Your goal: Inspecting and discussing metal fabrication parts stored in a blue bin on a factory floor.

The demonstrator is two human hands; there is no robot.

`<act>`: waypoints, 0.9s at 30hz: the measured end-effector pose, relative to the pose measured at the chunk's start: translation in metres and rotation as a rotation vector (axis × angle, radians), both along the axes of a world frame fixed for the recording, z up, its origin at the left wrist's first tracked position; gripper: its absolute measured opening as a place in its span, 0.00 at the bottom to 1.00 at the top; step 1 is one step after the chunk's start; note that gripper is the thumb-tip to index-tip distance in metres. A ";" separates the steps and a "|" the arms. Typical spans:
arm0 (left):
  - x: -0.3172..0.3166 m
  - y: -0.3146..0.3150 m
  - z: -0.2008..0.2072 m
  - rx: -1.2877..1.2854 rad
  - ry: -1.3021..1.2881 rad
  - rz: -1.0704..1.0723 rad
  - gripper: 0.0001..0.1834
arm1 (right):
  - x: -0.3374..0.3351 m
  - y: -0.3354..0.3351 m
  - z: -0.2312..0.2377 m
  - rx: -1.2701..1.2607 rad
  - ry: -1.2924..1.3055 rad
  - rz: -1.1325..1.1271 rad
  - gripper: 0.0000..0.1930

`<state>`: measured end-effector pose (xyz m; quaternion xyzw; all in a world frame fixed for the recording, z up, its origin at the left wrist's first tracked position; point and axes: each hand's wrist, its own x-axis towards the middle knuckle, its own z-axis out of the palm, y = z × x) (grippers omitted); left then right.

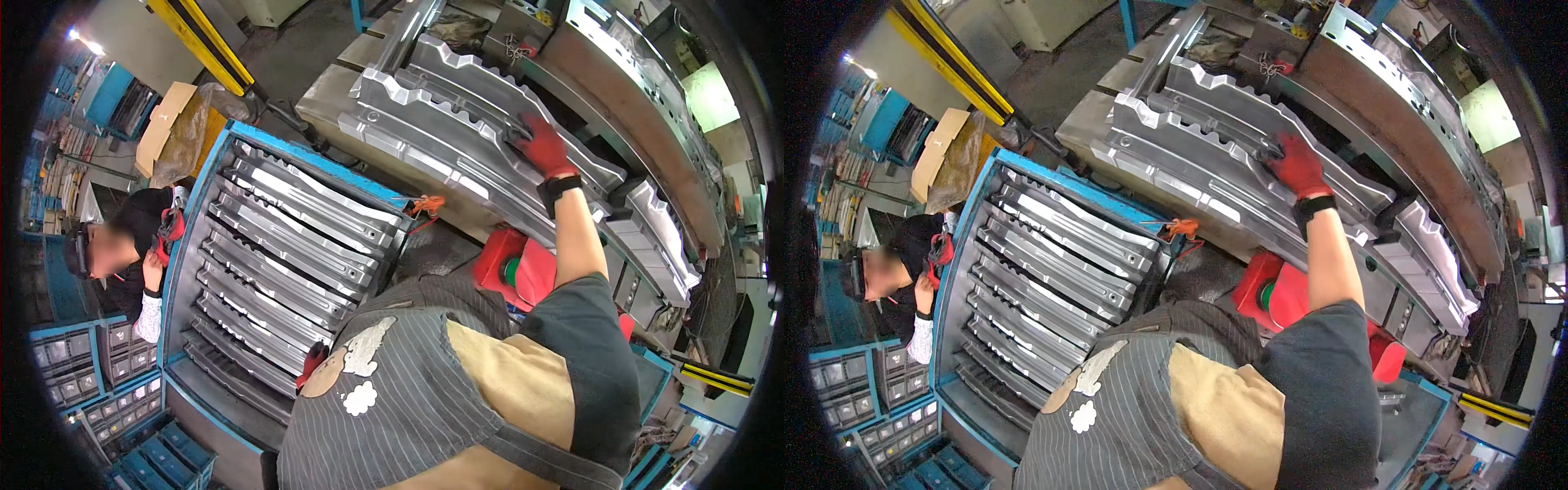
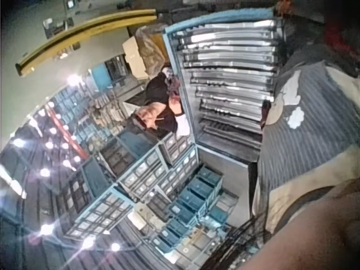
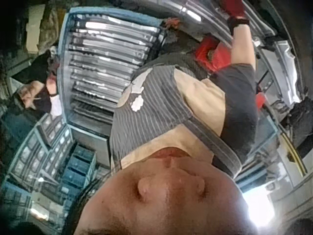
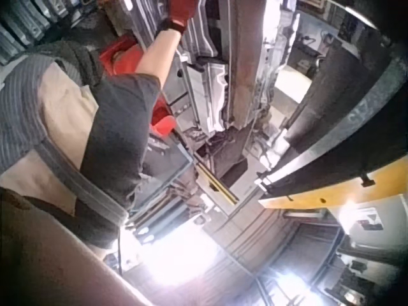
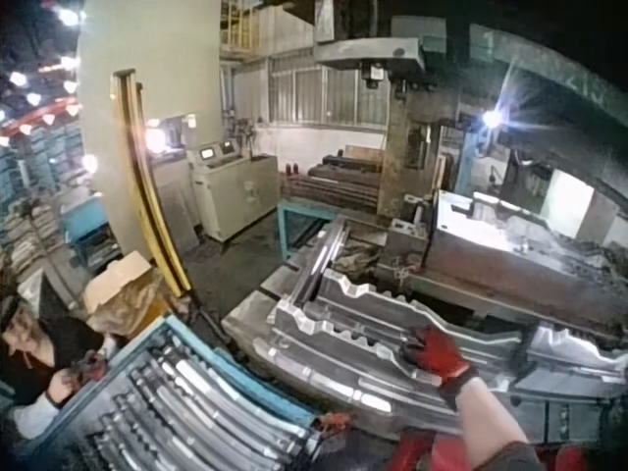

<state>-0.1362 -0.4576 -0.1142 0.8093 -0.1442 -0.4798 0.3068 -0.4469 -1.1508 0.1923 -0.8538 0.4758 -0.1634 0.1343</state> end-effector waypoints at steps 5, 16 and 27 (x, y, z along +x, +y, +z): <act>0.001 -0.019 0.000 -0.031 -0.013 -0.009 0.25 | -0.013 -0.023 -0.027 0.088 0.247 0.040 0.30; 0.011 -0.010 0.011 -0.014 0.087 0.109 0.26 | -0.025 -0.017 -0.019 0.031 -0.007 0.017 0.27; 0.014 -0.028 0.025 -0.175 0.105 0.224 0.26 | -0.004 0.008 0.113 -0.476 0.027 -0.043 0.25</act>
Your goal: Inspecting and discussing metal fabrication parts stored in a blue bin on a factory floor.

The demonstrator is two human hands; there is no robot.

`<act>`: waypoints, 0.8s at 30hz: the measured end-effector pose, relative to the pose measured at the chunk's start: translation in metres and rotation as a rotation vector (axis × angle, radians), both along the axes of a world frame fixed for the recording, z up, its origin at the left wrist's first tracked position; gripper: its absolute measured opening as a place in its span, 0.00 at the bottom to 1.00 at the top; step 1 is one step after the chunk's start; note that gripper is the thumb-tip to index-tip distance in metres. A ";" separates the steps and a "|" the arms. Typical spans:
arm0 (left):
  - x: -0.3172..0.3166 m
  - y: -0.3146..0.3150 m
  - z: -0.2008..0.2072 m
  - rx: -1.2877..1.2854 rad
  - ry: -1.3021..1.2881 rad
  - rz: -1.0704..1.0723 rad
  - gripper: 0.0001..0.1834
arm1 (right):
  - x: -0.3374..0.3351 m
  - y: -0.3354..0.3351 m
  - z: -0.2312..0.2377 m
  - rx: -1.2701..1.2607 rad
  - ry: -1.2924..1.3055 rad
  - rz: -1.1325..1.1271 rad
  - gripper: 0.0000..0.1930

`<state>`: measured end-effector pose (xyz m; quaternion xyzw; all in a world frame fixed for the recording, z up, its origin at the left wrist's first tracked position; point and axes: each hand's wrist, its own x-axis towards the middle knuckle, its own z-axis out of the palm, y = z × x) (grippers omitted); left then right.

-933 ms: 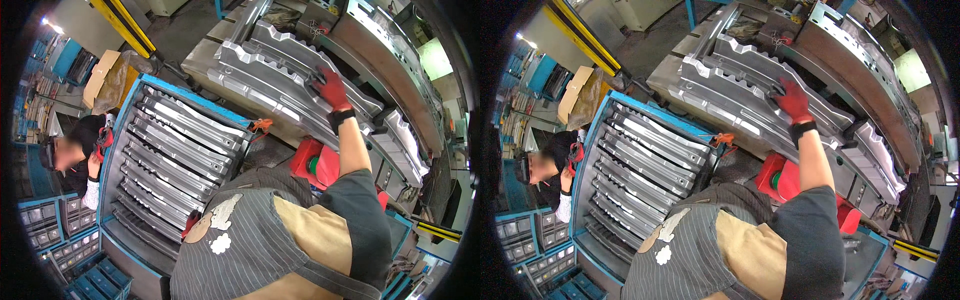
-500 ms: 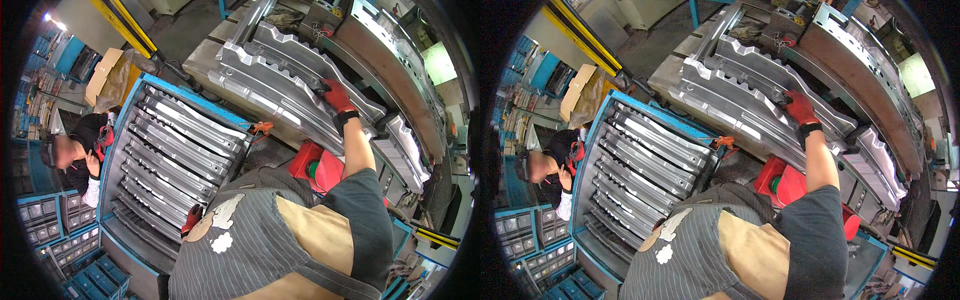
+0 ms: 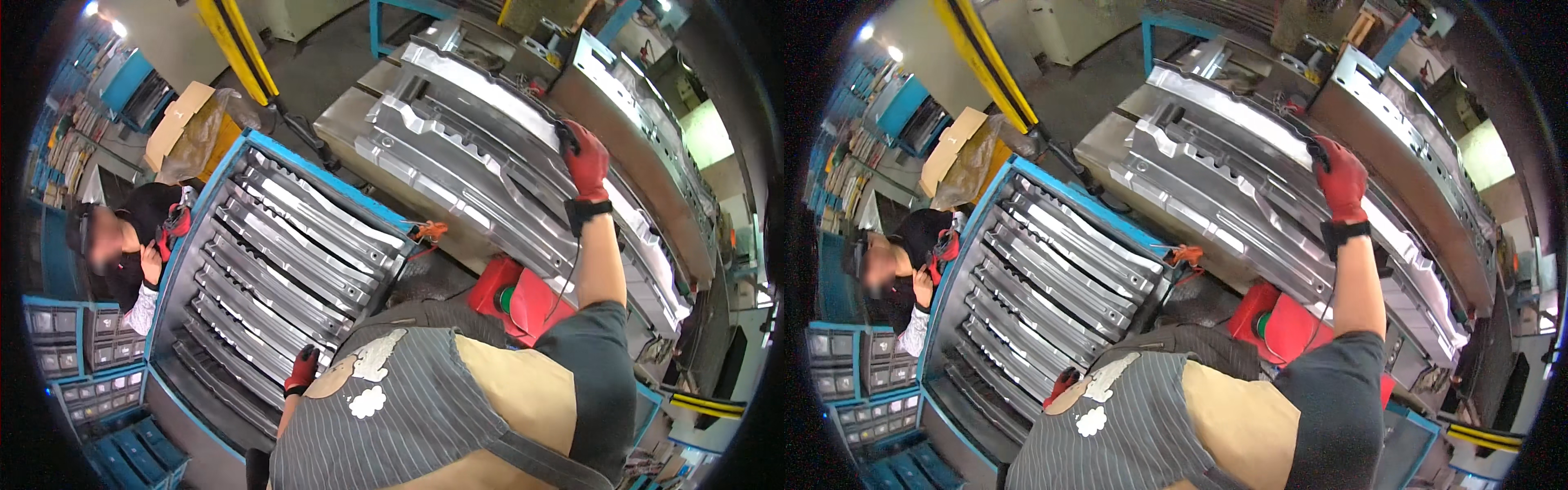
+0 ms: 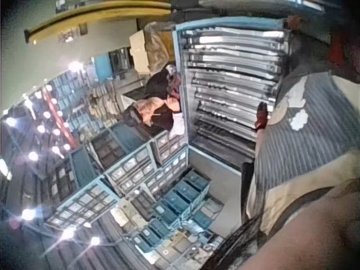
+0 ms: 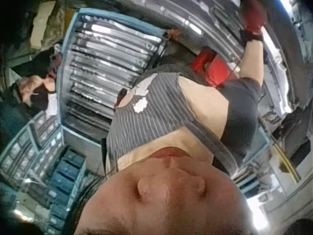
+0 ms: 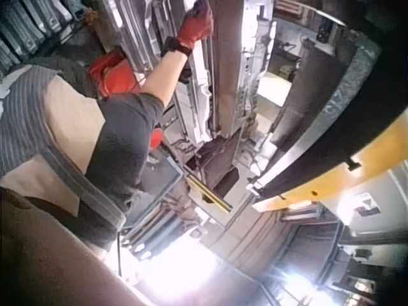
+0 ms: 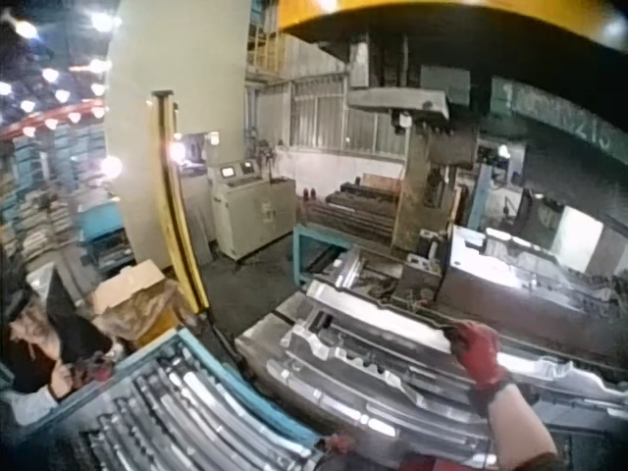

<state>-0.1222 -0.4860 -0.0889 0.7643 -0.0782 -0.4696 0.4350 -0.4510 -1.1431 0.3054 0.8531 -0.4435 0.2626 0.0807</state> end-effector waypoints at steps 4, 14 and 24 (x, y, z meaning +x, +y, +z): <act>0.015 -0.032 0.045 -0.128 0.026 0.127 0.23 | 0.026 0.050 0.064 0.107 -0.145 0.152 0.22; 0.022 -0.131 0.297 -0.975 0.100 0.128 0.39 | 0.186 0.216 0.045 1.028 -0.170 0.830 0.12; 0.027 -0.029 0.280 -1.395 0.470 1.012 0.26 | 0.327 0.359 -0.069 1.459 0.151 1.095 0.14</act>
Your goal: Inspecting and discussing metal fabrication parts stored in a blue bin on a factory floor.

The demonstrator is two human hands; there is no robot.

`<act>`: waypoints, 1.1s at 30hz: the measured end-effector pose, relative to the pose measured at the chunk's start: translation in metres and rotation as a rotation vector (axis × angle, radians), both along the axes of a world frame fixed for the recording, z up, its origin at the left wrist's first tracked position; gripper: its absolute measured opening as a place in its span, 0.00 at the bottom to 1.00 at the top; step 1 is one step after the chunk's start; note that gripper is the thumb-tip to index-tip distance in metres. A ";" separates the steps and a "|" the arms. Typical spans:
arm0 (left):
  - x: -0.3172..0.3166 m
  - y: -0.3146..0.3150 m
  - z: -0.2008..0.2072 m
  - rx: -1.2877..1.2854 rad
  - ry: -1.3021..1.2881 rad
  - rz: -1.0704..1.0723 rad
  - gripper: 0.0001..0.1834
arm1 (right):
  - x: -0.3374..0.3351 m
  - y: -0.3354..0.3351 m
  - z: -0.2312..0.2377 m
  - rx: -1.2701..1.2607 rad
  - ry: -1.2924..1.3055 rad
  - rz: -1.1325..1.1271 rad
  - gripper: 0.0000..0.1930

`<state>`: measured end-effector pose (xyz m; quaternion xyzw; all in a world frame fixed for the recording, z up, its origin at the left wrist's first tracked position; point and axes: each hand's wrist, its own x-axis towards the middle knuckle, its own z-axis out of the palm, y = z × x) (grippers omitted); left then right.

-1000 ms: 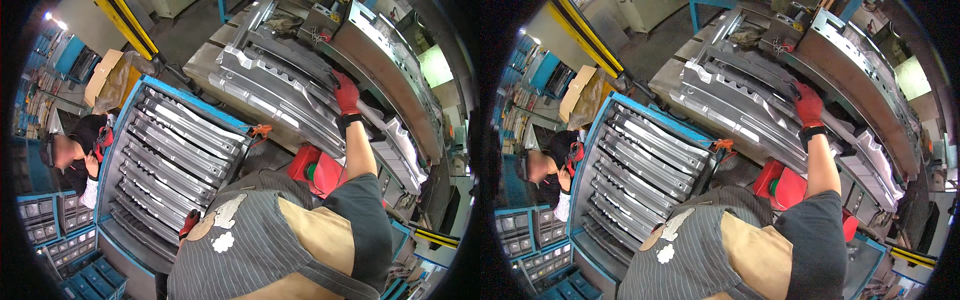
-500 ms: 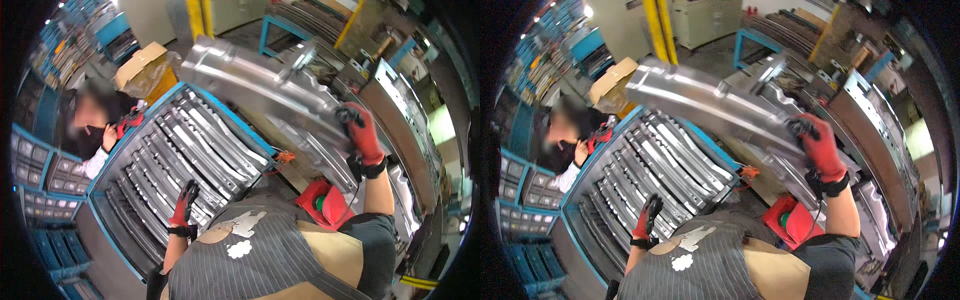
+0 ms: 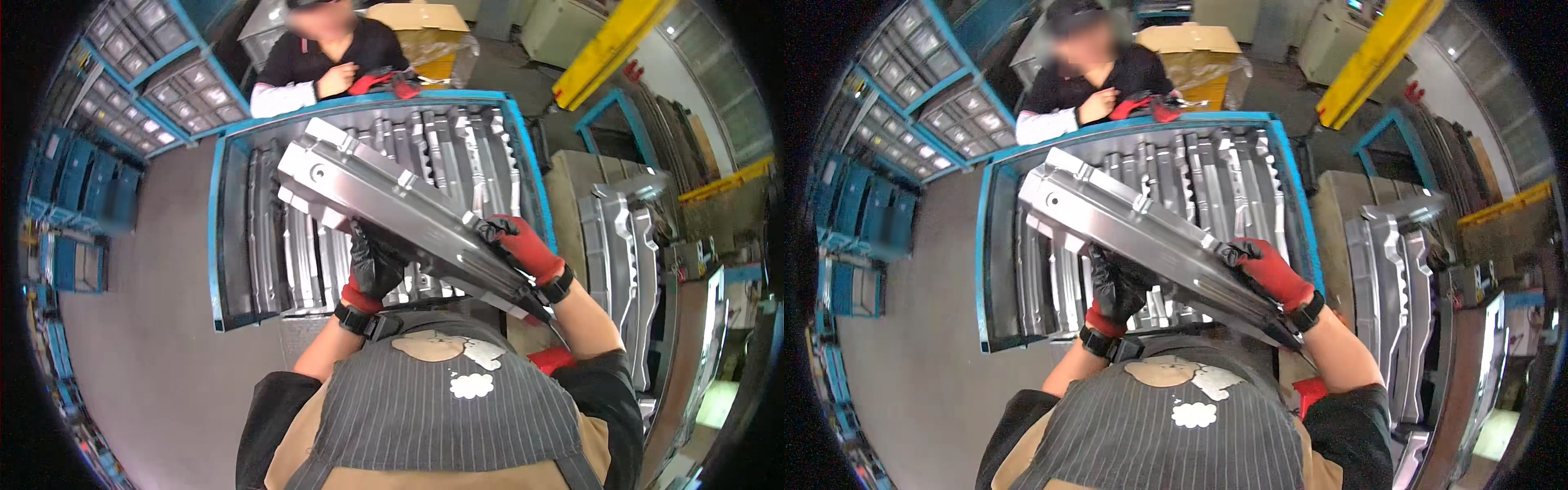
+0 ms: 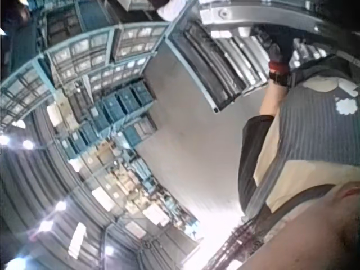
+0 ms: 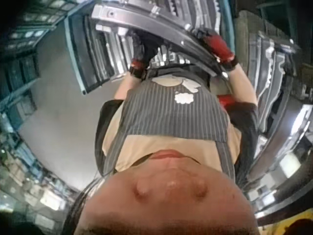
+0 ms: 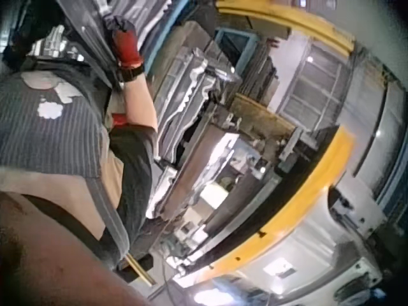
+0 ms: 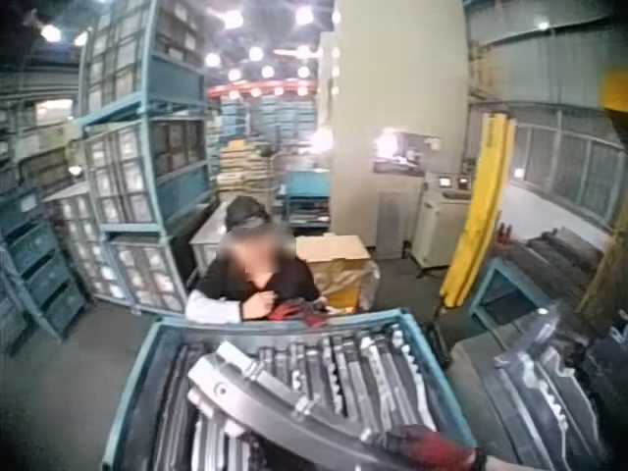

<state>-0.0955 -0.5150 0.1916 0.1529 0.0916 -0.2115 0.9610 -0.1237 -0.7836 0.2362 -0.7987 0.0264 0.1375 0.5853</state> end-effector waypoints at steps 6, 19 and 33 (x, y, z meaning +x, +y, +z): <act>0.032 0.054 -0.022 0.001 0.061 0.126 0.23 | 0.061 0.054 -0.034 0.067 0.160 0.114 0.14; 0.094 0.125 -0.098 0.391 0.234 0.265 0.31 | -0.035 -0.059 -0.084 -0.827 -0.244 -0.394 0.21; 0.103 0.113 -0.091 0.673 0.281 0.246 0.34 | -0.264 -0.039 -0.269 -0.583 0.644 -0.042 0.25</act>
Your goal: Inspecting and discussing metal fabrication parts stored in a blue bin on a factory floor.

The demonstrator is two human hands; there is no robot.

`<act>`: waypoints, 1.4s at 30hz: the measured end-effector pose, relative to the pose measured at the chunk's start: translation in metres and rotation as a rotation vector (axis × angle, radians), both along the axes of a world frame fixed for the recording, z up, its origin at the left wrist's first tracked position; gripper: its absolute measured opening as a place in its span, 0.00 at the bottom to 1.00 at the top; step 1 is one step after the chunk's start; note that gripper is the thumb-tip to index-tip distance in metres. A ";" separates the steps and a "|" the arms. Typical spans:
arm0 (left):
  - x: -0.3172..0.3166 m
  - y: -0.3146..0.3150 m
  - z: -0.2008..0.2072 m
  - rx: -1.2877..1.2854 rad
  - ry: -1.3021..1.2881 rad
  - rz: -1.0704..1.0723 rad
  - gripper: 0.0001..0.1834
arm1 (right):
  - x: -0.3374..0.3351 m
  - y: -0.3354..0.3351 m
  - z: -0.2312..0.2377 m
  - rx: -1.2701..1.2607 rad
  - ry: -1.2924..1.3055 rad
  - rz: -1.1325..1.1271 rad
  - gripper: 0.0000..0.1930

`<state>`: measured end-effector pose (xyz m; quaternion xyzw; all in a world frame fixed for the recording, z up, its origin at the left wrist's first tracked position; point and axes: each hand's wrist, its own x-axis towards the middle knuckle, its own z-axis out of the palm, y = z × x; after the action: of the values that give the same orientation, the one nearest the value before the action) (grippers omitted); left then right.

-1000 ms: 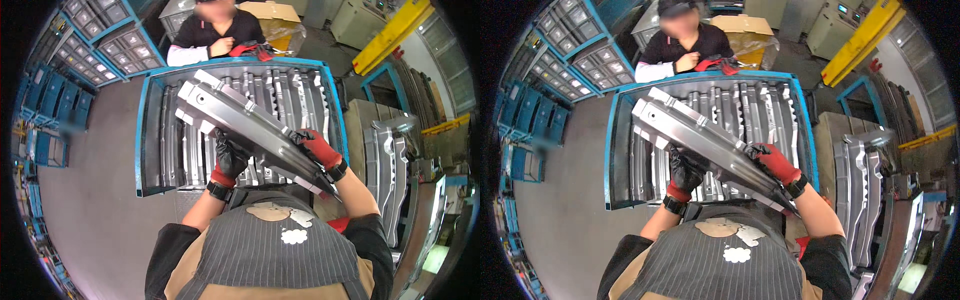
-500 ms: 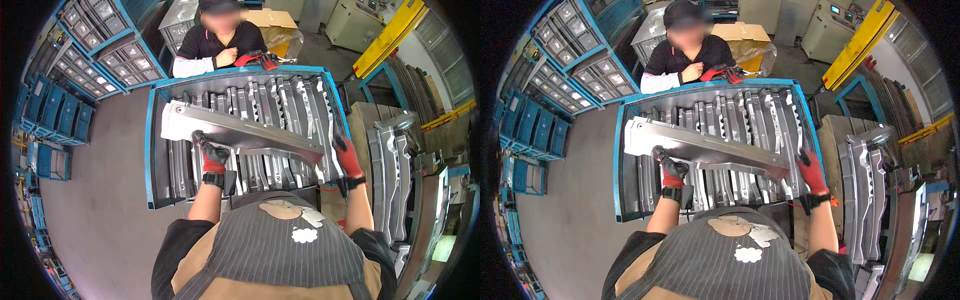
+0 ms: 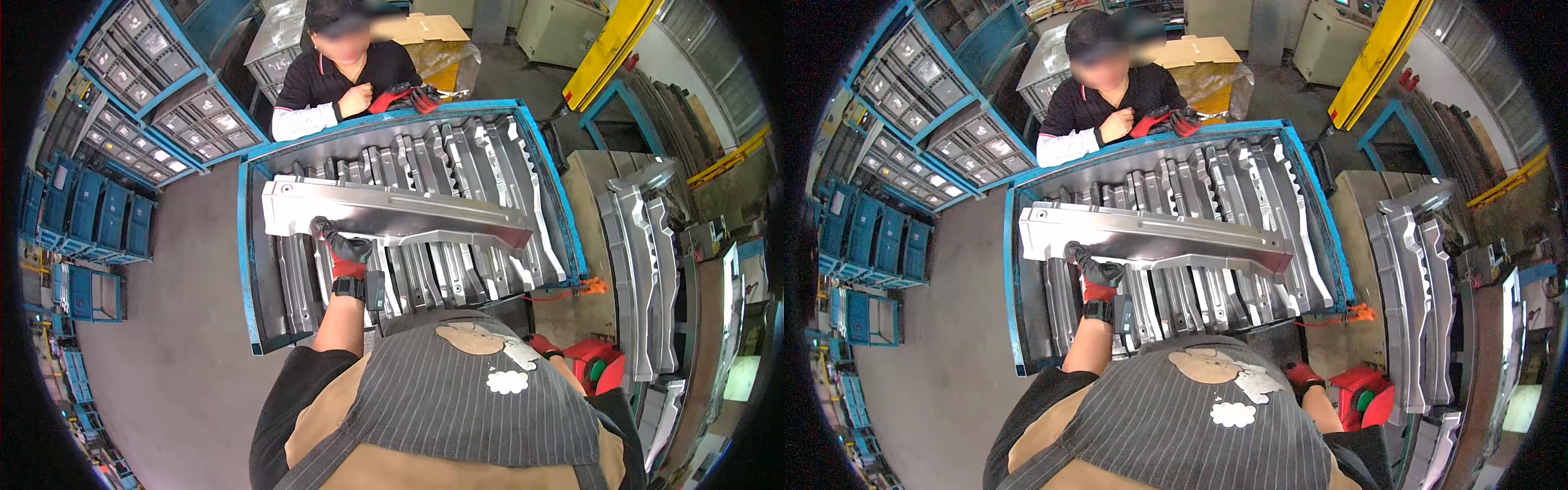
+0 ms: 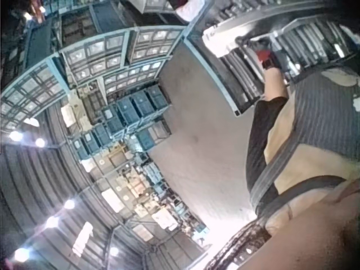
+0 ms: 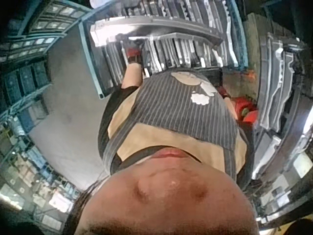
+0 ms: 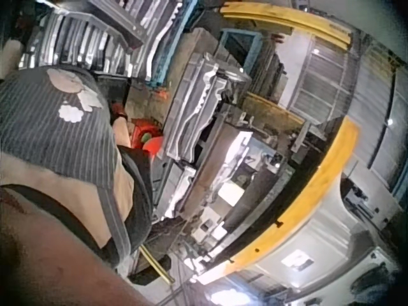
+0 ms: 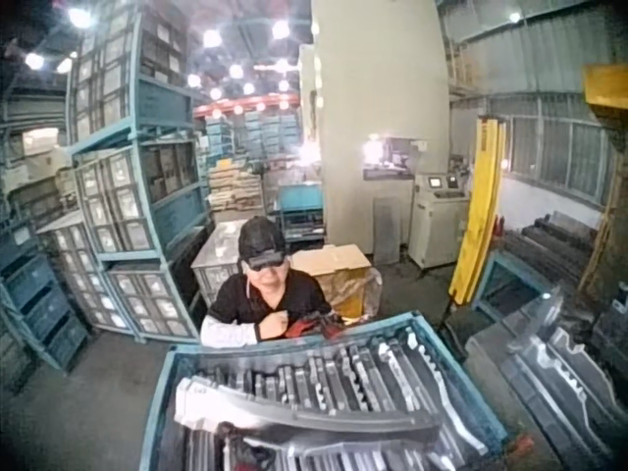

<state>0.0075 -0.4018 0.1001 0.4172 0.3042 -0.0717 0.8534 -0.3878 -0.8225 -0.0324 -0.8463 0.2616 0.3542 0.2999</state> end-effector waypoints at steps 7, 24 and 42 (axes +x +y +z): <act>0.000 0.010 -0.005 -0.007 -0.071 -0.004 0.34 | 0.029 0.003 0.016 -0.100 -0.052 -0.064 0.25; 0.012 0.014 -0.016 -0.221 -0.113 0.025 0.23 | 0.059 0.013 0.031 -0.044 -0.065 -0.016 0.26; 0.000 0.002 0.006 -0.425 -0.348 0.005 0.39 | 0.146 0.034 0.130 -0.112 -0.762 -0.310 0.20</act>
<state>0.0076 -0.3996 0.1064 0.2339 0.1319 -0.0592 0.9614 -0.2420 -0.7885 0.0979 -0.8825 0.2751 -0.0484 0.3784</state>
